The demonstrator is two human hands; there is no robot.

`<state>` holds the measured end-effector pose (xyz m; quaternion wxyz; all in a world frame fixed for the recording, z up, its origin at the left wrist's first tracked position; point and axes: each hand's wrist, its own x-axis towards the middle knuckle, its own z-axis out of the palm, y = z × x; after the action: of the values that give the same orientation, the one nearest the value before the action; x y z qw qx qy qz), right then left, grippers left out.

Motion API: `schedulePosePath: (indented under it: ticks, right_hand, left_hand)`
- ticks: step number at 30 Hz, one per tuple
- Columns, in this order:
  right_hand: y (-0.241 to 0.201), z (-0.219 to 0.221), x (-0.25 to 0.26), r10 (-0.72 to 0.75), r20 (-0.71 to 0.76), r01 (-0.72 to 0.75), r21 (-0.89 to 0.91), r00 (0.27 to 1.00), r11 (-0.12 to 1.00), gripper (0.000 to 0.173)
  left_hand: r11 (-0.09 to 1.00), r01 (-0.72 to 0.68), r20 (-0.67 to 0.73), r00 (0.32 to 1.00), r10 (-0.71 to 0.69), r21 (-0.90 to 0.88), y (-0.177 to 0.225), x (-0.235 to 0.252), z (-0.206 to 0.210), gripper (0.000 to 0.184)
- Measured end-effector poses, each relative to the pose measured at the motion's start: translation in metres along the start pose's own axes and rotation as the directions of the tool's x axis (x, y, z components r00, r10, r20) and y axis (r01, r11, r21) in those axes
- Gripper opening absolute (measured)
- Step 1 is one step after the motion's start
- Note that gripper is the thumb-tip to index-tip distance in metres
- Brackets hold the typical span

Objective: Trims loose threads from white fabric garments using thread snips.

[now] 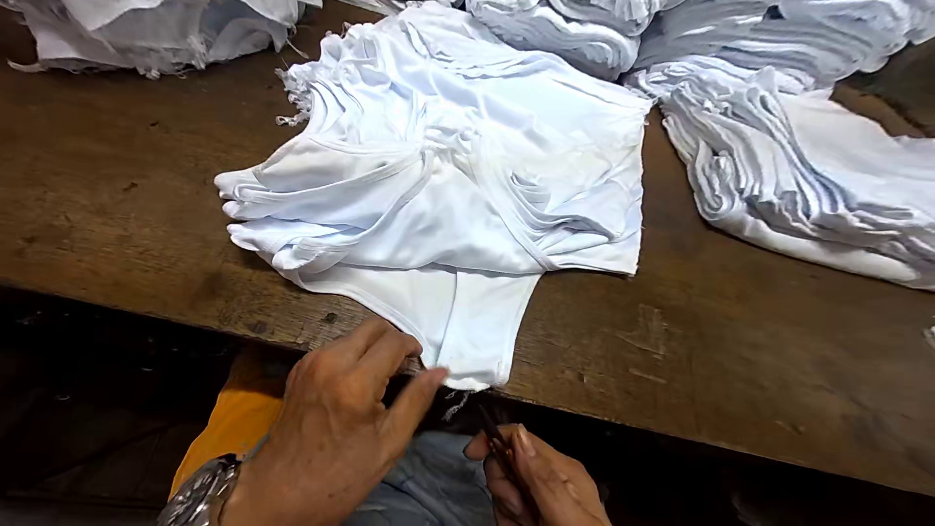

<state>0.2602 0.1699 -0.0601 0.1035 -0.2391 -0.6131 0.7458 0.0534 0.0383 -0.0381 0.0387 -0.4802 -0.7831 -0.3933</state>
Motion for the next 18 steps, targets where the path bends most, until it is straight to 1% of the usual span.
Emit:
schedulePosePath:
  ticks: [2, 3, 4, 6, 10, 12, 14, 16, 18]
  right_hand:
    - [0.006, -0.001, -0.003, 0.018, -0.009, -0.018, 0.002, 1.000, 1.000, 0.051]
    - [0.008, 0.000, -0.003, 0.026, -0.009, -0.026, -0.002, 1.000, 1.000, 0.050]
    - [0.009, 0.001, -0.002, 0.031, -0.008, -0.031, -0.004, 1.000, 1.000, 0.050]
    - [0.009, 0.005, -0.001, 0.028, -0.006, -0.028, -0.016, 1.000, 0.999, 0.049]
    - [0.008, 0.009, 0.000, 0.011, -0.010, -0.012, -0.047, 1.000, 0.999, 0.046]
    - [0.009, 0.010, 0.001, 0.005, -0.006, -0.006, -0.068, 1.000, 0.998, 0.045]
    - [0.010, 0.011, 0.002, 0.002, -0.001, -0.002, -0.100, 1.000, 0.995, 0.044]
    - [0.011, 0.012, 0.004, 0.005, 0.014, -0.004, -0.123, 1.000, 0.992, 0.043]
    - [0.011, 0.015, 0.007, 0.012, 0.031, -0.007, -0.146, 0.999, 0.989, 0.042]
  left_hand:
    - [0.994, -0.066, 0.007, 0.998, 0.066, 0.085, -0.001, -0.001, 0.004, 0.035]
    - [0.988, -0.096, 0.006, 0.995, 0.096, 0.117, -0.002, -0.001, 0.008, 0.035]
    - [0.984, -0.118, -0.001, 0.993, 0.119, 0.131, -0.002, -0.001, 0.011, 0.030]
    - [0.985, -0.143, -0.031, 0.989, 0.146, 0.100, -0.005, 0.000, 0.016, 0.016]
    - [0.990, -0.144, 0.003, 0.990, 0.144, -0.011, -0.005, -0.008, 0.009, 0.018]
    - [0.993, -0.063, 0.034, 0.997, 0.066, -0.098, -0.006, -0.019, 0.005, 0.018]
    - [0.962, 0.081, 0.063, 0.996, -0.066, -0.260, -0.009, -0.033, 0.007, 0.014]
    - [0.873, 0.231, 0.120, 0.973, -0.199, -0.430, -0.011, -0.043, 0.008, 0.010]
    - [0.780, 0.337, 0.182, 0.942, -0.284, -0.527, -0.011, -0.048, 0.009, 0.010]
